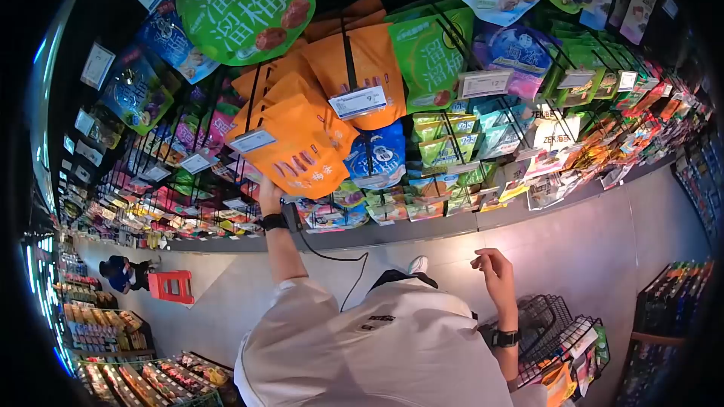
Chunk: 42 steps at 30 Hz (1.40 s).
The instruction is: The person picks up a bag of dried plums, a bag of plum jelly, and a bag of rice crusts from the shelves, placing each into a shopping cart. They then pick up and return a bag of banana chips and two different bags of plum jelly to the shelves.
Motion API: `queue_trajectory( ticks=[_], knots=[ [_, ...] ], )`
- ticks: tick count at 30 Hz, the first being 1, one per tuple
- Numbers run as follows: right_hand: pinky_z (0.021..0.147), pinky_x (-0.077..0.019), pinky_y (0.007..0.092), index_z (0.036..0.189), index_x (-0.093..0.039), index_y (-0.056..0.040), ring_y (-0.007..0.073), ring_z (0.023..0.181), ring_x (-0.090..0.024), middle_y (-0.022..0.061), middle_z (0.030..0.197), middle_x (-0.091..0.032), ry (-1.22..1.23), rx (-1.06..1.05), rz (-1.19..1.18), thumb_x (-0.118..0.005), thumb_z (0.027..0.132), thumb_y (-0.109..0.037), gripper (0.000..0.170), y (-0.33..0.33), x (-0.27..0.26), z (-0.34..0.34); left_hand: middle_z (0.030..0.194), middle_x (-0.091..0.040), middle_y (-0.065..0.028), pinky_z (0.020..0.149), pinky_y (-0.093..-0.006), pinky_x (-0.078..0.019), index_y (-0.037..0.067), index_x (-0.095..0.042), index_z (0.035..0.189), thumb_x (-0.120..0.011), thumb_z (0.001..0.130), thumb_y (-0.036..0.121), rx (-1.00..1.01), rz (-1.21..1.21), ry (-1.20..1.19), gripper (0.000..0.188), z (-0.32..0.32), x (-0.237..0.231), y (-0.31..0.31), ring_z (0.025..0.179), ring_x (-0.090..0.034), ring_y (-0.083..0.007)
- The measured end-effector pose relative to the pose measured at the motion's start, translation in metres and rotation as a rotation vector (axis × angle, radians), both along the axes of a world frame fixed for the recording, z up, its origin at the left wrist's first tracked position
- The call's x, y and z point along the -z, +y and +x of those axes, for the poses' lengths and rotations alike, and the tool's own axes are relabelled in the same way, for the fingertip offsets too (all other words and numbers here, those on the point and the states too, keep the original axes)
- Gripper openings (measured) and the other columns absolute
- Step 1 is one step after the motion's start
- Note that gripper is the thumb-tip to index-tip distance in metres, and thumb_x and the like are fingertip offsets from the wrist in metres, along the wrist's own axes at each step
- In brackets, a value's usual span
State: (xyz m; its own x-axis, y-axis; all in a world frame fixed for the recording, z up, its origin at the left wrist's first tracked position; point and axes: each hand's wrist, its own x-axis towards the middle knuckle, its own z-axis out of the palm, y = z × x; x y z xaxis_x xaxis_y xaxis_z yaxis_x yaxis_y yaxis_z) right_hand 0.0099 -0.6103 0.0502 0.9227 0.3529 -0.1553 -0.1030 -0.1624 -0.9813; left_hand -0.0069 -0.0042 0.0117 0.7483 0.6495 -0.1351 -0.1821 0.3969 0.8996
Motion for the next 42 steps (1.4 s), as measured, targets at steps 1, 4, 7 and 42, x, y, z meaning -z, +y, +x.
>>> queue_trajectory(
  ticks=[1,4,7,42],
  knots=[
    [0.075,-0.0485,0.0264,0.110,-0.064,-0.0002,0.0134,0.084,-0.065,0.0059,0.087,-0.068,-0.003,0.004,-0.003,-0.054,0.106,-0.023,0.025,-0.001,-0.001,0.003,0.124,-0.064,-0.0022,0.087,-0.0299,-0.0538,0.009,-0.055,0.131,-0.057,0.102,0.032,-0.036,0.022,0.040,0.037,-0.005,-0.001,-0.011,0.106,-0.066,-0.0159],
    [0.075,-0.0495,0.0272,0.108,-0.065,0.0016,0.0139,0.082,-0.065,0.0068,0.084,-0.068,0.008,0.031,-0.004,-0.052,0.104,-0.015,0.021,0.005,-0.004,0.004,0.120,-0.063,-0.0012,0.085,-0.0295,-0.0538,0.010,-0.055,0.127,-0.054,0.104,0.032,0.062,0.134,0.007,0.032,-0.004,0.043,0.018,0.103,-0.065,-0.0142],
    [0.075,-0.0500,0.0275,0.108,-0.065,0.0023,0.0141,0.081,-0.065,0.0073,0.083,-0.068,0.013,0.038,-0.003,-0.051,0.104,-0.011,0.019,0.012,-0.003,0.008,0.114,-0.064,-0.0015,0.083,-0.0296,-0.0545,0.011,-0.056,0.121,-0.053,0.104,0.031,0.045,0.099,-0.084,0.026,0.007,0.053,0.025,0.100,-0.065,-0.0133],
    [0.075,-0.0503,0.0273,0.109,-0.065,-0.0005,0.0138,0.083,-0.066,0.0068,0.086,-0.070,0.044,0.012,-0.032,-0.054,0.105,-0.019,0.022,0.045,0.007,0.028,0.121,-0.063,-0.0071,0.093,-0.0326,-0.0495,0.012,-0.058,0.124,-0.043,0.107,0.028,0.389,-0.032,-0.142,0.027,0.033,0.150,0.120,0.110,-0.061,-0.0191]
  ],
)
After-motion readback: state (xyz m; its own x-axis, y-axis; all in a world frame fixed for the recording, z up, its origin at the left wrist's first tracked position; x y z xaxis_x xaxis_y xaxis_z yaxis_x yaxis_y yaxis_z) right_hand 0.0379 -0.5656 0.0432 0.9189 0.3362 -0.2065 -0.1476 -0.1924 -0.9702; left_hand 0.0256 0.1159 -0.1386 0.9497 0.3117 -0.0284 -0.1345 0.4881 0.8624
